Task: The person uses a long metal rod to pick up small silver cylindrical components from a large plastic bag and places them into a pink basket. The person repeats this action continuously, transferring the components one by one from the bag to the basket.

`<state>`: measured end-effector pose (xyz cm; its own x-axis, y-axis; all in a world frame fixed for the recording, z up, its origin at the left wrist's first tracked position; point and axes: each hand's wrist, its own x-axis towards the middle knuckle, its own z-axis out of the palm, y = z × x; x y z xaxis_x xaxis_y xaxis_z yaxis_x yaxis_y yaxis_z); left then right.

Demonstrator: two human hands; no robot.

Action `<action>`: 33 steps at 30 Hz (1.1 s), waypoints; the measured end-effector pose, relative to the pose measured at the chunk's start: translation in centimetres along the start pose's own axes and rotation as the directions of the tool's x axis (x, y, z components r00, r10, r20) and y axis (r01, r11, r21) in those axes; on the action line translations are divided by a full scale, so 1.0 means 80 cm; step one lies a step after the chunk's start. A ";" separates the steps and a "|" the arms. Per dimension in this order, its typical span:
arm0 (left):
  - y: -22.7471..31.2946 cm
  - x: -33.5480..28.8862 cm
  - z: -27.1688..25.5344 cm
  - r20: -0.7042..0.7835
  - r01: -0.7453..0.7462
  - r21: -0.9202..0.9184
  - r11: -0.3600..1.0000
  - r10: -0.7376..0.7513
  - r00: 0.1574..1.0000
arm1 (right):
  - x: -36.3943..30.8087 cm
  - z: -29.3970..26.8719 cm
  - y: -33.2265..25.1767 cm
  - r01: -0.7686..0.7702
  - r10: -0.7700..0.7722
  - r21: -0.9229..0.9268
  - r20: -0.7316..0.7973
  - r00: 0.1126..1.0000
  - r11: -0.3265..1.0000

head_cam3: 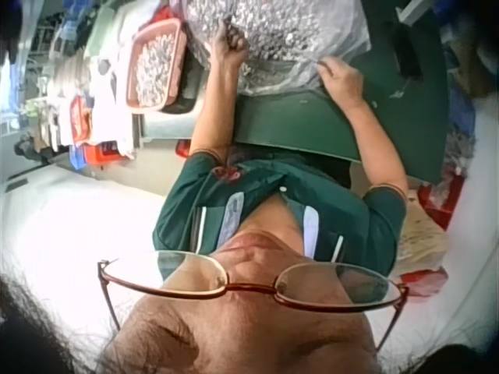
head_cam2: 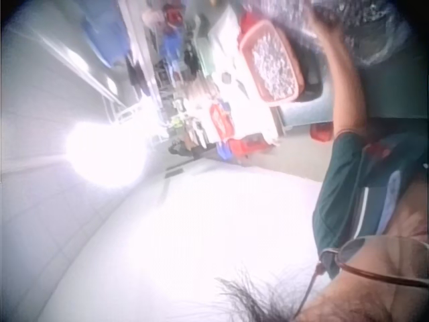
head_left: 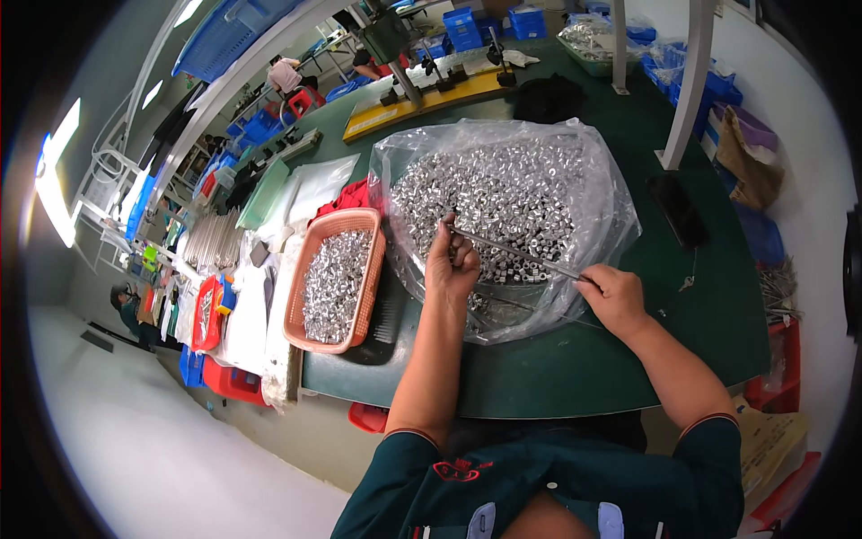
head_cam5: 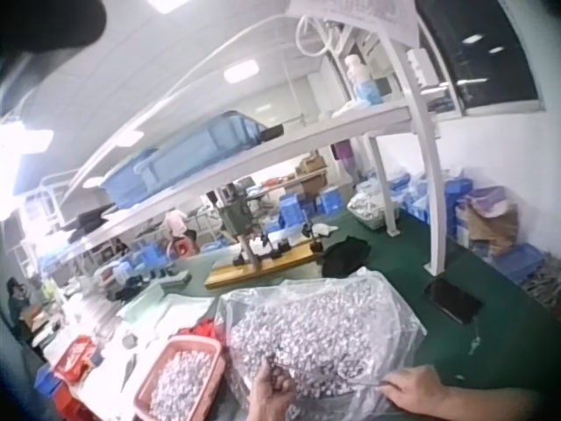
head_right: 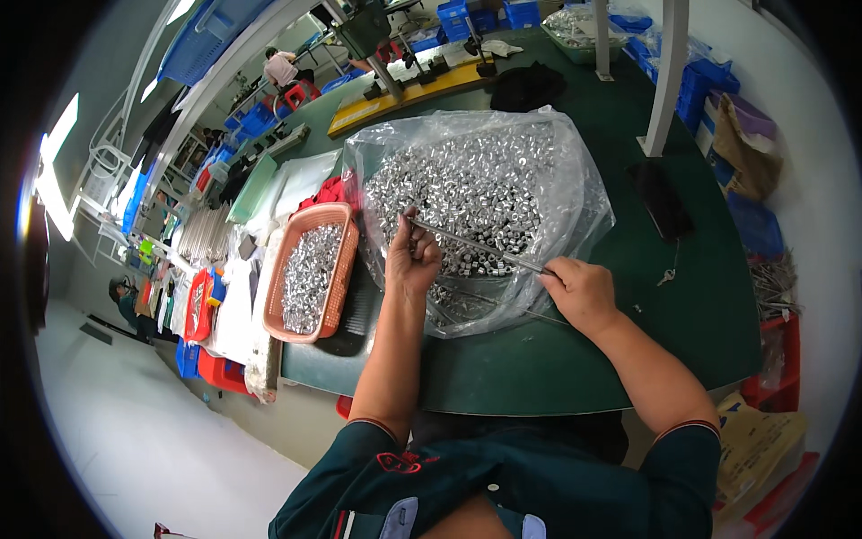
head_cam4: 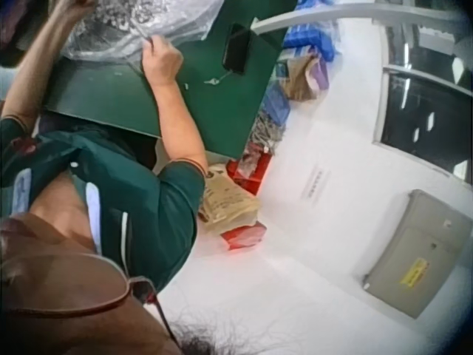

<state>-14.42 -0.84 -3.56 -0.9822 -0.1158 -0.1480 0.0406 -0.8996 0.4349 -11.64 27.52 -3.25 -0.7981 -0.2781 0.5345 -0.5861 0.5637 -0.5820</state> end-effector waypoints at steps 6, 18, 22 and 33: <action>0.000 -0.004 0.011 -0.015 -0.089 0.177 0.980 0.093 0.996 | 0.000 -0.001 0.002 0.019 -0.019 -0.019 -0.002 1.000 1.000; -0.006 -0.012 0.020 -0.090 -0.253 0.284 0.925 0.288 0.953 | -0.004 0.006 0.004 0.084 -0.085 -0.039 -0.007 0.996 0.996; -0.013 -0.009 0.019 -0.024 -0.302 0.354 0.885 0.332 0.943 | 0.000 0.004 0.005 0.040 -0.040 -0.024 0.001 0.999 0.999; -0.026 -0.021 0.021 0.098 -0.428 0.808 0.404 0.625 0.774 | 0.005 0.001 0.006 -0.005 0.003 0.030 0.073 0.997 1.000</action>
<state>-13.18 1.94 -2.71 -0.7530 -0.6110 0.2441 0.2886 0.0267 0.9571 -12.25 27.63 -3.33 -0.8078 -0.3322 0.4869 -0.5861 0.5412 -0.6030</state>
